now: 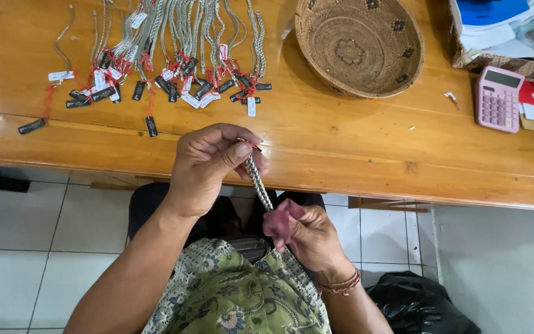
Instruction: Polishing individual silver chains with a small cloth and organizing them on a wooden table.
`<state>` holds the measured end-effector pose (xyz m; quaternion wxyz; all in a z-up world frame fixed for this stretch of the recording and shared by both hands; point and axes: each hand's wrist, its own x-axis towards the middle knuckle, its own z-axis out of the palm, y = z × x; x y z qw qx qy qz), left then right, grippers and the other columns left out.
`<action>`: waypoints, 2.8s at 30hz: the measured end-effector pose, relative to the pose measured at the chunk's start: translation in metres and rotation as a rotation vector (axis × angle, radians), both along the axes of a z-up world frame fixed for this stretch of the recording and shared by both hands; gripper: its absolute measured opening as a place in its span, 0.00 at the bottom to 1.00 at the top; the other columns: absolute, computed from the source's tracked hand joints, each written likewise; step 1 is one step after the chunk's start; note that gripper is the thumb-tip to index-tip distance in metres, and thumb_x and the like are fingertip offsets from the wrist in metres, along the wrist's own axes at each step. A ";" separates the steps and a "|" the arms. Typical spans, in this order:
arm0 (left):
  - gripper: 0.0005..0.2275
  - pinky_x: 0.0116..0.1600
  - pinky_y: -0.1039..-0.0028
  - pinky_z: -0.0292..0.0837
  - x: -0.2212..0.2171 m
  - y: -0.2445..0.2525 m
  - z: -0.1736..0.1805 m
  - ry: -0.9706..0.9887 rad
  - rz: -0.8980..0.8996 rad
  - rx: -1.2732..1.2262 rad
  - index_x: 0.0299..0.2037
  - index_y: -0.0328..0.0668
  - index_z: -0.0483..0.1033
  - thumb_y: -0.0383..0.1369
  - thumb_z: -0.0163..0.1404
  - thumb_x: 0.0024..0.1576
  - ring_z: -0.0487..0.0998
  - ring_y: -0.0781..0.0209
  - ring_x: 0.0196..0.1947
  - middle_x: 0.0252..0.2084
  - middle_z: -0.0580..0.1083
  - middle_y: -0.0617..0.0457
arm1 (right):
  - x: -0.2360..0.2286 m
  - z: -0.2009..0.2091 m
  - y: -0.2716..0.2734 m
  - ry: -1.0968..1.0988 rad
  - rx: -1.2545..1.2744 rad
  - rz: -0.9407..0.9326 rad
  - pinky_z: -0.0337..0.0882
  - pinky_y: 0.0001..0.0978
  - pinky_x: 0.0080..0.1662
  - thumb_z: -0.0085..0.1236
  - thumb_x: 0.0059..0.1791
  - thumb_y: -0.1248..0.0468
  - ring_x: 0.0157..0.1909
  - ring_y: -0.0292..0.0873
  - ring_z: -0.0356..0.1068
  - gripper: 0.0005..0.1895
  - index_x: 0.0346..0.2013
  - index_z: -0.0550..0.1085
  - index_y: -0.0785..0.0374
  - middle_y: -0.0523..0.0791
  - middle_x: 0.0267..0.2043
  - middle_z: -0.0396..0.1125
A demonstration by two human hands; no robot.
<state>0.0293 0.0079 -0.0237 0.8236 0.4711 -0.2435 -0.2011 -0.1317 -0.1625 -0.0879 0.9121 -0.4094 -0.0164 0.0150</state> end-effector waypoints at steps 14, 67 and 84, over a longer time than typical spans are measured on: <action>0.07 0.32 0.78 0.79 -0.012 -0.007 0.008 -0.003 0.062 -0.076 0.43 0.31 0.78 0.29 0.54 0.61 0.83 0.57 0.27 0.28 0.79 0.39 | 0.010 0.013 0.017 -0.194 -0.417 -0.157 0.70 0.24 0.30 0.49 0.57 0.61 0.25 0.37 0.66 0.14 0.33 0.73 0.69 0.46 0.24 0.65; 0.05 0.19 0.73 0.78 -0.040 -0.021 0.009 0.076 -0.049 -0.140 0.41 0.25 0.79 0.23 0.52 0.61 0.80 0.59 0.18 0.30 0.80 0.36 | 0.032 0.030 0.029 -0.198 -0.214 -0.312 0.70 0.26 0.31 0.49 0.57 0.64 0.23 0.42 0.67 0.21 0.23 0.76 0.75 0.54 0.18 0.68; 0.06 0.61 0.58 0.73 -0.048 -0.027 0.000 -0.056 -0.071 -0.029 0.36 0.34 0.84 0.29 0.55 0.60 0.78 0.51 0.56 0.47 0.80 0.39 | 0.030 0.045 0.036 -0.175 -0.100 -0.258 0.69 0.29 0.35 0.48 0.56 0.65 0.25 0.40 0.67 0.20 0.22 0.74 0.72 0.51 0.19 0.68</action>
